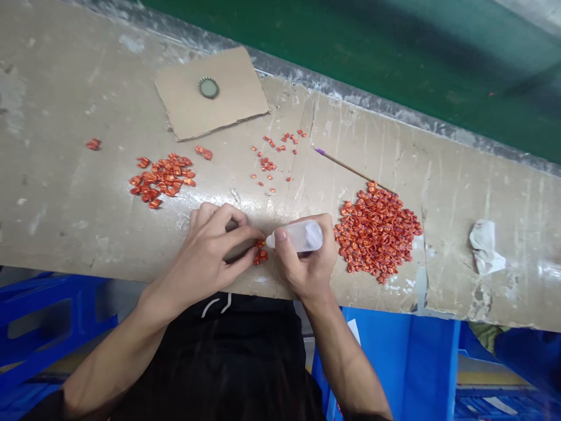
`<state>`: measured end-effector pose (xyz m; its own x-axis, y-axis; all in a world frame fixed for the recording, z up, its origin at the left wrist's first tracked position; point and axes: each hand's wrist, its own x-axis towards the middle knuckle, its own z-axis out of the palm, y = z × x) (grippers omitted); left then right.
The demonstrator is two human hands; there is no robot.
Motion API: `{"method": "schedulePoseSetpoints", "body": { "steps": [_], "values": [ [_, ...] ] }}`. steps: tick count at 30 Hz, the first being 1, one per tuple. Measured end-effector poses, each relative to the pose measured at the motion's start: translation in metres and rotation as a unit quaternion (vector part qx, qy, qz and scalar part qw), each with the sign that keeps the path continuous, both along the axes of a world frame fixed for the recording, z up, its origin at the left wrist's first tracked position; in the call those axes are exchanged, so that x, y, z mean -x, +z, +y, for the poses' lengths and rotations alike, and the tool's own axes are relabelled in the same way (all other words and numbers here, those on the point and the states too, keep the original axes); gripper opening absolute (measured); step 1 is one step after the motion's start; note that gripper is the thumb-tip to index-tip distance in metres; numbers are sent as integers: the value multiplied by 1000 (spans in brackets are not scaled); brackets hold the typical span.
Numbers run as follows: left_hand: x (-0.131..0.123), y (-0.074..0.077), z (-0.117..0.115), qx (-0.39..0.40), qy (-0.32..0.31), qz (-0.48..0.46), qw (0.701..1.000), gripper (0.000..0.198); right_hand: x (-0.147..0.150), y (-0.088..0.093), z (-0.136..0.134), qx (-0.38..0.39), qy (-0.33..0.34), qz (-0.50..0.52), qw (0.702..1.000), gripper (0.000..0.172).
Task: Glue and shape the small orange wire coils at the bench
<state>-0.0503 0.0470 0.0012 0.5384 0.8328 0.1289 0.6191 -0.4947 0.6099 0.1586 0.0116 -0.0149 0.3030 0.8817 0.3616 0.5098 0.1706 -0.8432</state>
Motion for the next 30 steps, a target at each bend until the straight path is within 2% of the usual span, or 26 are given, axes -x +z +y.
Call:
{"method": "schedulePoseSetpoints", "body": {
  "steps": [17, 22, 27, 30],
  "values": [
    [-1, 0, -1, 7, 17, -5, 1000, 12, 1, 0, 0, -7, -28, 0, 1000, 28],
    [-4, -2, -1, -3, 42, -11, 999, 17, 2, 3, 3, -41, -59, 23, 997, 30],
    [-11, -1, -2, -7, 82, -17, 996, 32, 0, 4, 5, -62, -91, 32, 993, 32],
    [-16, 1, -1, 0, 79, -27, 996, 27, -2, 5, 7, -76, -116, 39, 990, 33]
  ]
}}
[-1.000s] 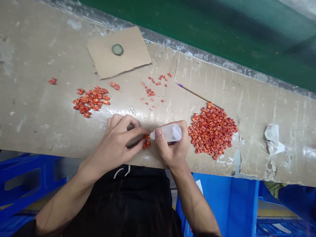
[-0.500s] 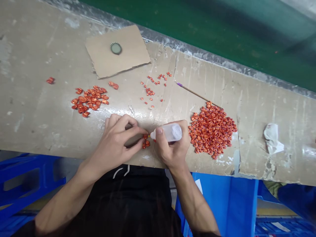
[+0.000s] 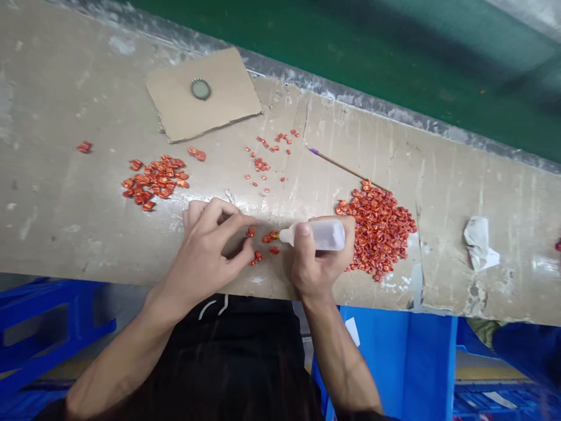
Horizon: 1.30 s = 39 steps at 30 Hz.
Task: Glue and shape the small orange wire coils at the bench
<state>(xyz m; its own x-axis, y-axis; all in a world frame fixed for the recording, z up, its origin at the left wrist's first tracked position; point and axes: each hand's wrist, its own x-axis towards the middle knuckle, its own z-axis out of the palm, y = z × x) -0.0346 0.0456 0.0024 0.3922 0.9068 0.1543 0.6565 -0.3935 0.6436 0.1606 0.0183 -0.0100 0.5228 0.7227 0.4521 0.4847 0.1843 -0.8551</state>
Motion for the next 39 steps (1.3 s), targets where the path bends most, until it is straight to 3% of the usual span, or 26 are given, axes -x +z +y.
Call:
{"method": "schedulePoseSetpoints", "body": {
  "steps": [5, 14, 19, 29, 39],
  "values": [
    [-5, 4, 5, 20, -45, 20, 999, 8, -2, 1, 1, 4, -36, 13, 999, 35],
    [-4, 3, 19, 13, -93, 45, 995, 18, -3, 1, -1, 32, -19, 4, 999, 36],
    [0, 0, 20, 1, -86, 25, 996, 28, -2, 0, -2, 37, 23, -9, 999, 33],
    [1, -1, 16, 0, -69, 24, 997, 9, 0, -2, -2, 55, 24, -27, 998, 36],
    [0, -1, 15, 2, -59, 31, 998, 6, 2, 3, -3, 81, 39, -16, 996, 31]
  ]
}}
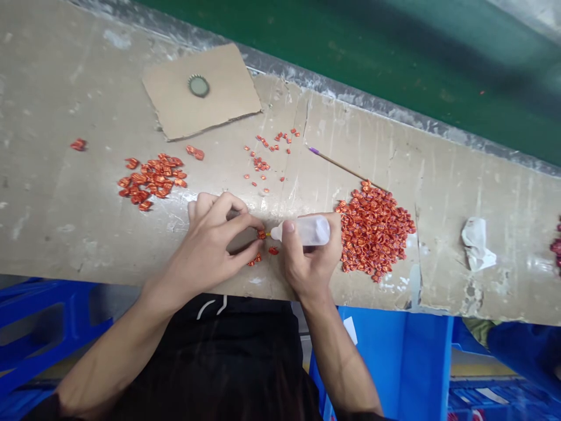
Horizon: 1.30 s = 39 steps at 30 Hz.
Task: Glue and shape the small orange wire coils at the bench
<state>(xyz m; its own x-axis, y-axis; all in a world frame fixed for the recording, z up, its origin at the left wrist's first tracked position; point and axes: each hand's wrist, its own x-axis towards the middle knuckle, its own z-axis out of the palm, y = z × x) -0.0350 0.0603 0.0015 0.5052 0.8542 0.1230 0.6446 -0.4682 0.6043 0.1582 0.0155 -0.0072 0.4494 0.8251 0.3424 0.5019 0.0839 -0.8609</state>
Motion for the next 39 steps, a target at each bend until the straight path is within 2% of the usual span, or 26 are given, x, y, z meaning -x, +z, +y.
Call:
{"method": "schedulePoseSetpoints", "body": {
  "steps": [7, 14, 18, 26, 29, 33, 37, 39],
  "values": [
    [-1, 4, 0, 15, 1, -2, 1000, 5, 0, 2, -1, 16, -6, 0, 1000, 30],
    [-1, 7, 0, 16, -3, 2, 1000, 8, 0, -1, 0, -6, 8, 8, 1000, 23],
    [-1, 8, -1, 17, -3, 12, 1000, 10, -1, -2, 1, -19, 15, 16, 1000, 25],
    [-2, 6, -1, 2, 4, 15, 1000, 13, -5, -5, 0, -52, -35, 33, 997, 32],
    [-2, 9, -8, 13, 20, 3, 1000, 20, -5, -5, 2, -67, -52, 32, 996, 36],
    [-9, 10, -29, -4, 46, -2, 999, 8, -7, -7, 2, -69, -88, 50, 992, 38],
    [-18, 6, -43, -37, 56, 4, 998, 6, -12, -11, -1, -56, -121, 67, 989, 35],
    [-21, 3, -44, -35, 54, 10, 998, 7, -17, -13, -4, -30, -98, 61, 993, 35]
  ]
}}
